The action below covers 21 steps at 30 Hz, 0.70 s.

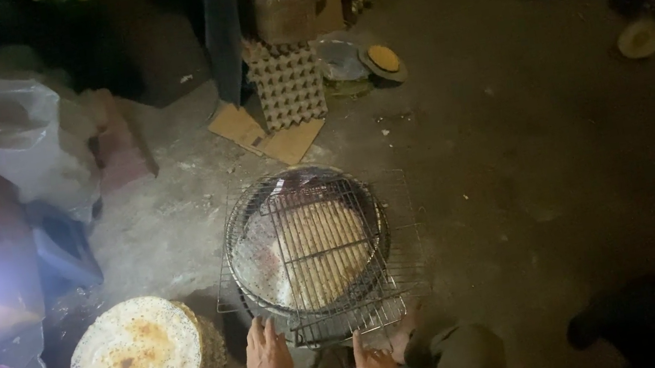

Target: Grilling large rice crackers over a charcoal fire, flipping and rotating them for even cooking.

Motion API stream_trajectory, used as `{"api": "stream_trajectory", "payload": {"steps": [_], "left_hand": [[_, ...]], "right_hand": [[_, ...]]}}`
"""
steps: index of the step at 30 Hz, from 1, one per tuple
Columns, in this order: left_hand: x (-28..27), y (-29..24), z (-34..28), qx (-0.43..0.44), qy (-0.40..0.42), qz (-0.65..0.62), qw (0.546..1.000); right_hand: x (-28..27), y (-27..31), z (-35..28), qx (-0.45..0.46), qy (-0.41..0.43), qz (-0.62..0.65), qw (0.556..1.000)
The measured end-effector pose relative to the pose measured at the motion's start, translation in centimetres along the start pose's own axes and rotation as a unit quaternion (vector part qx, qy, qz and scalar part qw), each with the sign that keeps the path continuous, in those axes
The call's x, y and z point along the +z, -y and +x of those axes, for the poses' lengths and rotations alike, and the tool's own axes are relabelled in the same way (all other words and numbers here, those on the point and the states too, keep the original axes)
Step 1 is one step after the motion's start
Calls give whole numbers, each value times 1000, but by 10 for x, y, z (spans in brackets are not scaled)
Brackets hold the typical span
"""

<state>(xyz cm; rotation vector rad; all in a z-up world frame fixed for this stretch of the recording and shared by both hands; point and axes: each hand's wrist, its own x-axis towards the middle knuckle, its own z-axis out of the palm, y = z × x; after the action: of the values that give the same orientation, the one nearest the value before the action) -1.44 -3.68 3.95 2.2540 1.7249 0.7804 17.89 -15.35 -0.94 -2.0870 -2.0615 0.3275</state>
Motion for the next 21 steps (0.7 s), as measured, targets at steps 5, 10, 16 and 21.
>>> {"api": "stream_trajectory", "payload": {"steps": [5,10,16,21], "left_hand": [[5,3,-1,1,24,-12,1000],[11,5,-3,16,25,8,1000],[15,8,-3,46,31,9,998],[22,12,1,53,55,28,997]], "right_hand": [[-3,-3,5,-3,103,11,995],[-12,3,1,7,60,27,998],[-11,2,4,24,84,30,996],[1,-4,4,10,74,35,997]]}}
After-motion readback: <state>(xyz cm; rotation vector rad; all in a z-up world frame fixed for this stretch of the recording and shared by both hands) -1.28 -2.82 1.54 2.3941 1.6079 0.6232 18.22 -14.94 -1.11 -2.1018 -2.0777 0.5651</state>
